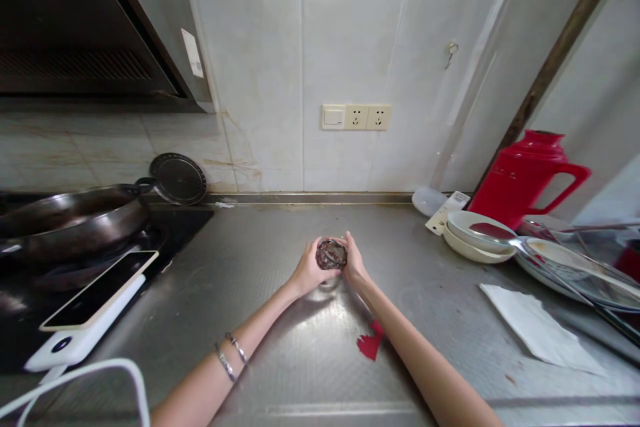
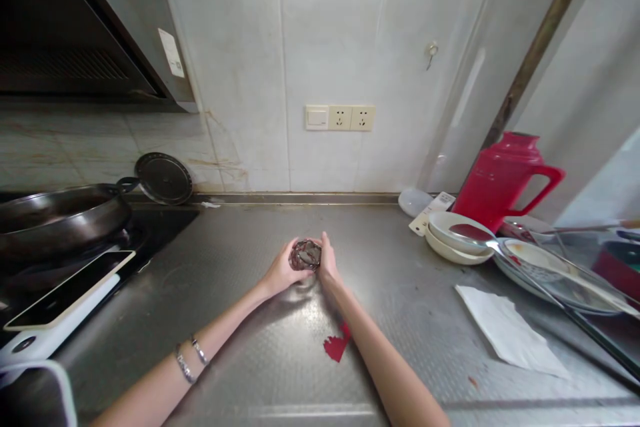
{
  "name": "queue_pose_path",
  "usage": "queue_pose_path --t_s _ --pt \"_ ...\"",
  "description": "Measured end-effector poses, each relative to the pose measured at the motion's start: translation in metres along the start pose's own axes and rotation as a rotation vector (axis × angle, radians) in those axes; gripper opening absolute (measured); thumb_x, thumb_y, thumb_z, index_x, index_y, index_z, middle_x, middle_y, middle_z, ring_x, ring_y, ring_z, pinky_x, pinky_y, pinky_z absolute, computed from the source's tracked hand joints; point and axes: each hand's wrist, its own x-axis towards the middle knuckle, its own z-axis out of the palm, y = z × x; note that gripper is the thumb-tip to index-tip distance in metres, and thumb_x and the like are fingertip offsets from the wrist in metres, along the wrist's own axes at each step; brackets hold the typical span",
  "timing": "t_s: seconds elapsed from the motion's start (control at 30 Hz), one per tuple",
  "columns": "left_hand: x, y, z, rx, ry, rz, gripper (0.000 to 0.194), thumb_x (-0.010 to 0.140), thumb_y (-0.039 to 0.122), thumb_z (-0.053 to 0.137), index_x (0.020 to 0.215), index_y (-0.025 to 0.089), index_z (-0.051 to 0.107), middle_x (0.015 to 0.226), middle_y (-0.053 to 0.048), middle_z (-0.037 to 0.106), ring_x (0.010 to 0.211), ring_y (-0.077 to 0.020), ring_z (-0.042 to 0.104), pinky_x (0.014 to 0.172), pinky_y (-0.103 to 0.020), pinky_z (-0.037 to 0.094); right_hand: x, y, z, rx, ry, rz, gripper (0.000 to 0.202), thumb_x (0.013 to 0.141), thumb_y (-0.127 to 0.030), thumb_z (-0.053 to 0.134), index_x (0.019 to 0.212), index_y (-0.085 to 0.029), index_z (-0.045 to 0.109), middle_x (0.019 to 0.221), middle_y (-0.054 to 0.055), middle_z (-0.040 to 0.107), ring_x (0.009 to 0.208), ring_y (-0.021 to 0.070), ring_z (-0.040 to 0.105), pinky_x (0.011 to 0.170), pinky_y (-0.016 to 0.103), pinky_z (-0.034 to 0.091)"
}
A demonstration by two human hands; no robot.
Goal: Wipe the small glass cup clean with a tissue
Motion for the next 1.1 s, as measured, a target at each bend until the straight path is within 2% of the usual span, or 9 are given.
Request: queue_pose_path --t_s 0.13,0.43,0.63,0.7,0.8,0.97,1.1 --pt "0.001 0.002 -0.003 0.008 0.001 0.029 0.067 0.056 0.025 0.082 0.116 0.017 0.053 0.112 -0.011 0.058 0.106 -0.0268 0.056 0.095 -0.045 0.043 -0.001 -0.001 0.003 -0.069 0.026 -0.039 0.058 0.071 -0.07 0.047 0.071 -0.018 0.071 0.071 0.007 0.073 0.071 0.0223 0.067 0.07 0.032 0.05" --pt "-0.001 0.007 -0.002 0.0 0.092 -0.059 0.07 0.056 0.028 0.082 0.116 0.018 0.047 0.108 -0.01 0.064 0.1 -0.0237 0.061 0.088 -0.039 0.047 -0.001 -0.005 0.004 -0.157 0.038 -0.106 0.059 0.077 -0.066 0.042 0.086 -0.017 0.073 0.086 0.007 0.074 0.085 0.0238 0.066 0.081 0.033 0.047" --pt "0.008 0.001 -0.011 -0.026 0.231 -0.096 0.065 0.06 0.032 0.079 0.114 0.016 0.047 0.107 -0.01 0.064 0.098 -0.0222 0.062 0.088 -0.037 0.048 -0.01 -0.009 0.01 -0.229 -0.111 -0.149 0.063 0.08 -0.066 0.035 0.094 -0.019 0.073 0.091 0.006 0.073 0.09 0.0241 0.064 0.082 0.032 0.046" --pt "0.01 -0.003 -0.012 -0.053 0.222 -0.1 0.066 0.06 0.033 0.079 0.114 0.016 0.045 0.107 -0.01 0.064 0.098 -0.0221 0.062 0.088 -0.037 0.048 -0.014 -0.013 0.011 -0.268 -0.124 -0.164 0.066 0.081 -0.067 0.032 0.094 -0.018 0.074 0.087 0.006 0.073 0.087 0.0244 0.064 0.081 0.033 0.046" --pt "0.01 -0.005 -0.011 -0.125 0.188 -0.096 0.066 0.06 0.033 0.079 0.113 0.016 0.045 0.107 -0.011 0.064 0.097 -0.0222 0.063 0.088 -0.037 0.048 -0.018 -0.022 0.009 -0.318 -0.065 -0.182 0.069 0.083 -0.067 0.028 0.088 -0.017 0.075 0.086 0.007 0.073 0.083 0.0242 0.064 0.081 0.033 0.045" --pt "0.004 0.003 -0.005 -0.219 0.133 -0.084 0.063 0.062 0.032 0.078 0.113 0.016 0.045 0.109 -0.011 0.063 0.099 -0.0218 0.063 0.09 -0.037 0.048 -0.015 -0.028 0.004 -0.44 0.154 -0.292 0.049 0.079 -0.056 0.047 0.077 -0.016 0.074 0.085 0.009 0.073 0.085 0.0242 0.062 0.081 0.031 0.042" --pt "-0.003 0.013 0.0 -0.21 0.089 -0.07 0.066 0.062 0.032 0.079 0.116 0.017 0.044 0.11 -0.011 0.064 0.099 -0.0221 0.063 0.09 -0.038 0.048 -0.01 -0.024 0.003 -0.327 0.094 -0.249 0.039 0.075 -0.048 0.051 0.073 -0.016 0.073 0.081 0.007 0.073 0.078 0.022 0.063 0.074 0.03 0.044"
